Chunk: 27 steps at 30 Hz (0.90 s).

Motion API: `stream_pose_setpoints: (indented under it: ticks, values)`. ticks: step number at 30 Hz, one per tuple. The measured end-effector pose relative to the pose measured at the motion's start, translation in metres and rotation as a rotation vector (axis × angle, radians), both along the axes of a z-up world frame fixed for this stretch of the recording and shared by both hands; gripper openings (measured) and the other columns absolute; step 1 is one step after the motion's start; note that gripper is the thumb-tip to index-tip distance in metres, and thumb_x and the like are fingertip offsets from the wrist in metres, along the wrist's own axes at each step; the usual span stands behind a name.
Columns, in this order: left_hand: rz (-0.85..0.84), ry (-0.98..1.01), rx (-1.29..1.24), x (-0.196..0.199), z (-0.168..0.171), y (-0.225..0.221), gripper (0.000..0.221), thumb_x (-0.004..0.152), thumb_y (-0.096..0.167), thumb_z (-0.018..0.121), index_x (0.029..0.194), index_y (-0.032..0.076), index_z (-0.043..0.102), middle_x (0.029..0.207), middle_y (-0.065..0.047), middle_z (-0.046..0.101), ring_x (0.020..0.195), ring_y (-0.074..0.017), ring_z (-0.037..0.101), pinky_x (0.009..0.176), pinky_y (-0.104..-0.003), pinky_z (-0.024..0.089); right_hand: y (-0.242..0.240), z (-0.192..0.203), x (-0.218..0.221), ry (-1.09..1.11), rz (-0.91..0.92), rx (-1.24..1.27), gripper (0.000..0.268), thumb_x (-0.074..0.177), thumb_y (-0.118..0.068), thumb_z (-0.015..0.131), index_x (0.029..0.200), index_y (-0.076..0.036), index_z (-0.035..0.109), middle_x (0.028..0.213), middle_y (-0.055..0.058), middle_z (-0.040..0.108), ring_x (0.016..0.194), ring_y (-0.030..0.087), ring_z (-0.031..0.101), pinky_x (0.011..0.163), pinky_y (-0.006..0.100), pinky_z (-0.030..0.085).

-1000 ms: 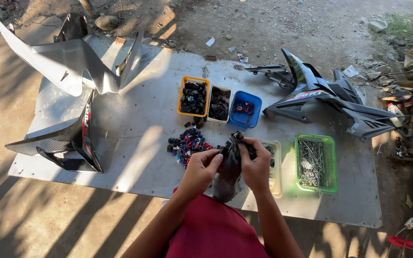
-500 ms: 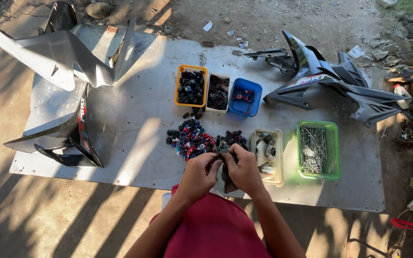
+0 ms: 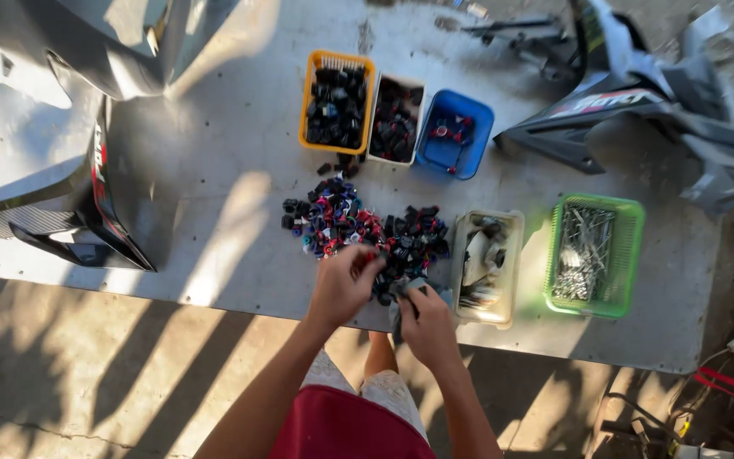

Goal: The recorder is cleaning and sorting small plastic motorcycle fairing clips on a workbench.

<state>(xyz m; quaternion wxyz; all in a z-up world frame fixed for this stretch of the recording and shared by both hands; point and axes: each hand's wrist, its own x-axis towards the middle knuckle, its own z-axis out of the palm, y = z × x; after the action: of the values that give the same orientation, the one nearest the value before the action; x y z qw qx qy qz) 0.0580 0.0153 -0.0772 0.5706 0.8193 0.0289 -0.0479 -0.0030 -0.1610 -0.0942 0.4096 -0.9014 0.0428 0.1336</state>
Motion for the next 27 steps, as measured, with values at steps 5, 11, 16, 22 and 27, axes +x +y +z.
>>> stream_pose_setpoints:
  ticks: [5, 11, 16, 22, 27]
  values:
    - [0.049, -0.074, 0.163, 0.085, -0.156, -0.011, 0.016, 0.086, 0.011, 0.072, 0.095, -0.003, 0.073, 0.083, -0.014, 0.068, 0.067, -0.0255, 0.06, 0.063, -0.035, 0.051, -0.021, -0.035, -0.006, 0.117, -0.261, 0.16, 0.035, 0.091, -0.005, 0.063, 0.126, -0.005, 0.065, 0.093, 0.008, 0.074, 0.067, 0.017, 0.061, 0.061, 0.032, 0.051]
    - [0.121, -0.052, 0.34, 0.19, -0.311, -0.034, 0.022, 0.08, 0.015, 0.075, 0.097, 0.0, 0.075, 0.086, -0.015, 0.073, 0.073, -0.0308, 0.068, 0.07, -0.04, 0.056, -0.034, -0.084, -0.008, 0.235, -0.381, 0.317, 0.024, 0.096, 0.001, 0.054, 0.108, -0.005, 0.074, 0.08, -0.002, 0.066, 0.061, 0.008, 0.045, 0.055, 0.026, 0.039]
    - [0.348, 0.047, 0.226, 0.184, -0.309, -0.047, 0.061, 0.079, 0.044, 0.082, 0.126, 0.006, 0.07, 0.094, -0.006, 0.083, 0.079, -0.0205, 0.078, 0.073, -0.031, 0.062, -0.029, -0.114, -0.027, 0.298, -0.486, 0.402, 0.023, 0.098, -0.001, 0.055, 0.116, 0.0, 0.069, 0.092, 0.001, 0.069, 0.071, 0.009, 0.052, 0.063, 0.024, 0.046]
    - [-0.356, 0.277, 0.645, 0.053, -0.28, -0.006, 0.03, 0.086, 0.039, 0.071, 0.081, 0.01, 0.073, 0.074, -0.012, 0.068, 0.083, -0.0412, 0.072, 0.076, -0.058, 0.058, -0.024, -0.129, -0.032, 0.35, -0.44, 0.434, 0.032, 0.109, -0.014, 0.044, 0.126, -0.005, 0.07, 0.089, 0.019, 0.07, 0.083, 0.023, 0.067, 0.073, 0.048, 0.058]
    - [-0.438, 0.05, 0.667, -0.011, -0.283, 0.009, 0.041, 0.086, 0.025, 0.078, 0.125, 0.016, 0.067, 0.106, -0.009, 0.058, 0.086, -0.0368, 0.07, 0.072, -0.045, 0.061, -0.028, -0.138, -0.029, 0.44, -0.398, 0.439, 0.043, 0.108, -0.014, 0.048, 0.146, 0.005, 0.053, 0.132, 0.027, 0.058, 0.132, 0.041, 0.055, 0.109, 0.057, 0.047]
